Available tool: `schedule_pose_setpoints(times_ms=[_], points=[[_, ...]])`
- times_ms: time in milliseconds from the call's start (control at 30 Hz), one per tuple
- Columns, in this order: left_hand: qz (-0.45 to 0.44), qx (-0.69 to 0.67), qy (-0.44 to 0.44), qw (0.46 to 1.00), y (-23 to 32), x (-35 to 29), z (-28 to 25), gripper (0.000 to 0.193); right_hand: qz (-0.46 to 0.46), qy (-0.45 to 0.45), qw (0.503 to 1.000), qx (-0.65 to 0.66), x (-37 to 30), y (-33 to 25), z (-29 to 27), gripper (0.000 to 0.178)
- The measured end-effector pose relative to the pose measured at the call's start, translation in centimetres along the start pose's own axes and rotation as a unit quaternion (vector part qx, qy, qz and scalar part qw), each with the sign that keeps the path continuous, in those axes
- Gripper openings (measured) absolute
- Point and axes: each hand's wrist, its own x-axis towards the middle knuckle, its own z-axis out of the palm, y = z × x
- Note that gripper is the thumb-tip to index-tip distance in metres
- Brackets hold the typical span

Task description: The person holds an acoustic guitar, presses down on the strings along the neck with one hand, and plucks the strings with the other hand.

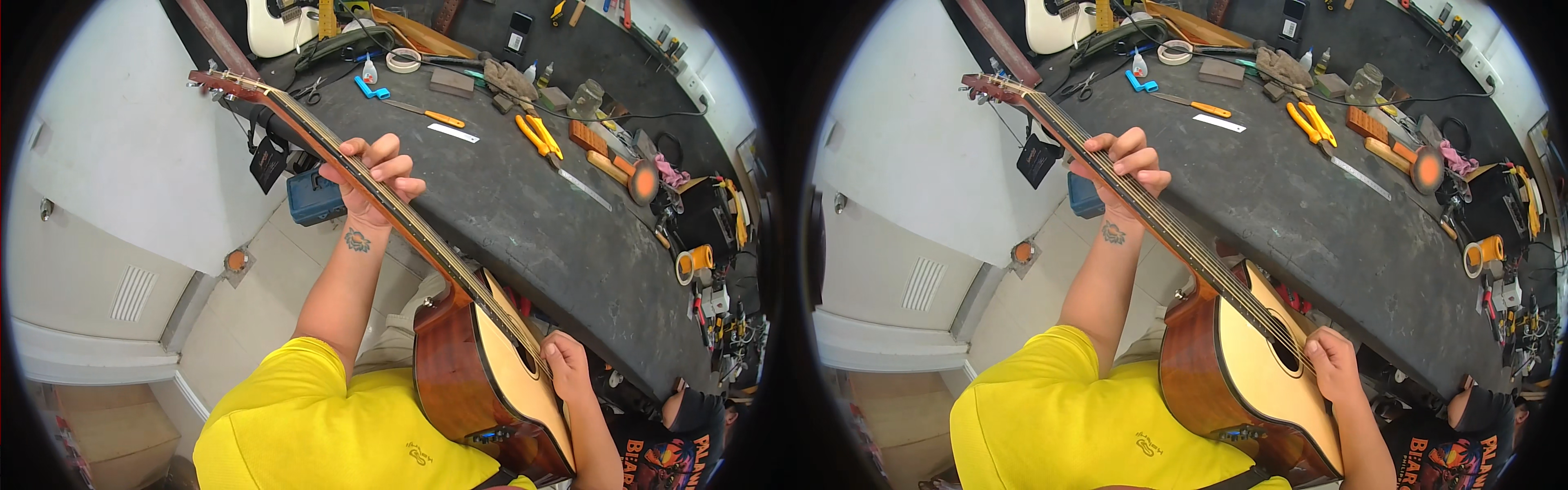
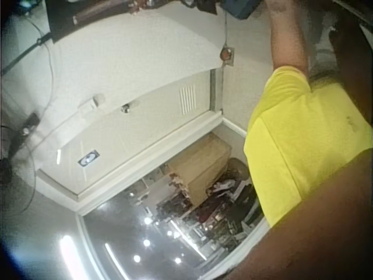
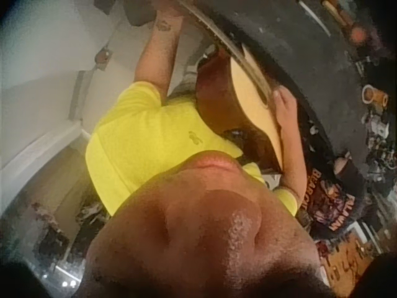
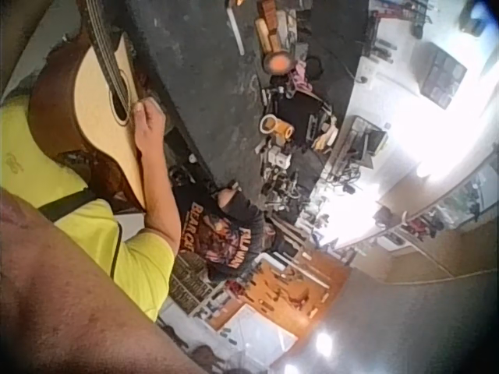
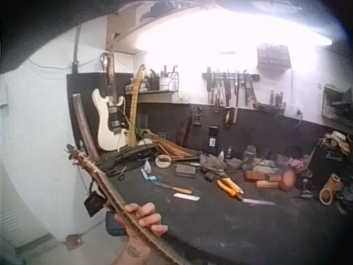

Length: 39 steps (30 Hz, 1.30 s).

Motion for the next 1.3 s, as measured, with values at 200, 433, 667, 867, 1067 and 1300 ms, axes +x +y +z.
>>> schedule_pose_setpoints(times_ms=[200, 433, 667, 867, 1067, 1300], points=[[-0.010, -0.006, -0.001, 1.000, 0.4, -0.4, 0.5, 0.038, -0.013, -0.004, 0.997, 0.077, -0.8, 0.5, -2.0, 0.048], [-0.020, 0.010, -0.018, 1.000, 1.0, -0.7, 0.2, 0.040, 0.002, 0.005, 0.999, 0.032, -0.6, -0.1, -1.4, 0.046], [-0.015, -0.025, 0.041, 0.999, -0.9, -0.9, 0.9, 0.044, 0.020, 0.017, 1.000, -0.014, -1.1, 0.5, -1.7, 0.039], [-0.172, 0.100, 0.098, 0.975, -9.2, -6.1, 2.6, 0.060, 0.087, 0.010, 0.996, -0.031, 0.3, 0.4, -0.7, 0.024], [-0.090, 0.110, 0.102, 0.985, -4.3, -2.6, 3.3, 0.050, 0.093, -0.035, 0.994, 0.037, -0.4, 2.3, -0.6, 0.019], [0.036, 0.272, 0.175, 0.945, 2.6, 0.8, 5.5, 0.037, 0.132, -0.013, 0.985, 0.114, -1.2, 3.7, 0.1, 0.016]])
